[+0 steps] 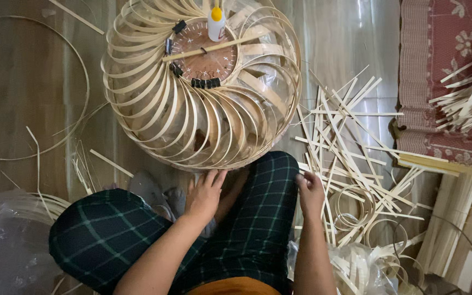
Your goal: The person is weaving a basket using thin wooden strips. They apply glue to the strips and use a small hammer to secure them in place. The person is sitting on the floor surrounded by materials and tools.
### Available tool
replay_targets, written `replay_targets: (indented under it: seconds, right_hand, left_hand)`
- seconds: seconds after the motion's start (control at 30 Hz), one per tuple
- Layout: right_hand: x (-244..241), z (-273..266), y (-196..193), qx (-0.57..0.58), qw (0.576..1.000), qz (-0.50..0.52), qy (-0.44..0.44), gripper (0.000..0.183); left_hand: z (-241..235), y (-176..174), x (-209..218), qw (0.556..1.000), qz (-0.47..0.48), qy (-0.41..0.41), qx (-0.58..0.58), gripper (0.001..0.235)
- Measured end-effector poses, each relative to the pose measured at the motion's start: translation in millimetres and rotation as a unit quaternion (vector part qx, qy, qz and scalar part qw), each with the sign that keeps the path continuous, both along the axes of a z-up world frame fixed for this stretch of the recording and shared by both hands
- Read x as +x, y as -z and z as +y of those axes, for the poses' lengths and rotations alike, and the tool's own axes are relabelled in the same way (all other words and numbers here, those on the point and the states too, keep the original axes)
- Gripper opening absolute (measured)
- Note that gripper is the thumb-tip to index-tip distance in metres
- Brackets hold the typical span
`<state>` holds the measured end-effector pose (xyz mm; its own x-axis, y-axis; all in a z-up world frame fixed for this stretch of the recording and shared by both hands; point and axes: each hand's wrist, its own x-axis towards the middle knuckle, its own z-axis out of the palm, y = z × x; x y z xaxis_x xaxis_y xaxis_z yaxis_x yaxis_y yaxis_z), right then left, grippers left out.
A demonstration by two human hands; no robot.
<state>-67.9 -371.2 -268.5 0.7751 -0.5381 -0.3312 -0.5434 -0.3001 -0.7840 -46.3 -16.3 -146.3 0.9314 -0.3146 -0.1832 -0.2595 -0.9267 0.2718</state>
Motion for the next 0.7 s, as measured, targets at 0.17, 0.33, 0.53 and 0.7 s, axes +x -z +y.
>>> replay_targets:
  seconds: [0.17, 0.33, 0.53, 0.7]
  right_hand:
    - [63, 40, -14, 0.022, 0.991, -0.104, -0.075, 0.036]
    - [118, 66, 8, 0.304, 0.949, -0.084, 0.022, 0.042]
    - [154, 76, 13, 0.466, 0.878, -0.068, 0.082, 0.048]
    - [143, 109, -3, 0.508, 0.852, -0.096, 0.075, 0.047]
  left_hand:
    - [5, 4, 2, 0.999, -0.036, 0.031, 0.014, 0.083]
    - [6, 31, -27, 0.970, 0.038, -0.126, -0.202, 0.084]
    - [27, 78, -19, 0.608, 0.231, -0.420, -0.633, 0.075]
    - [36, 75, 1, 0.511, 0.185, -0.403, -0.736, 0.058]
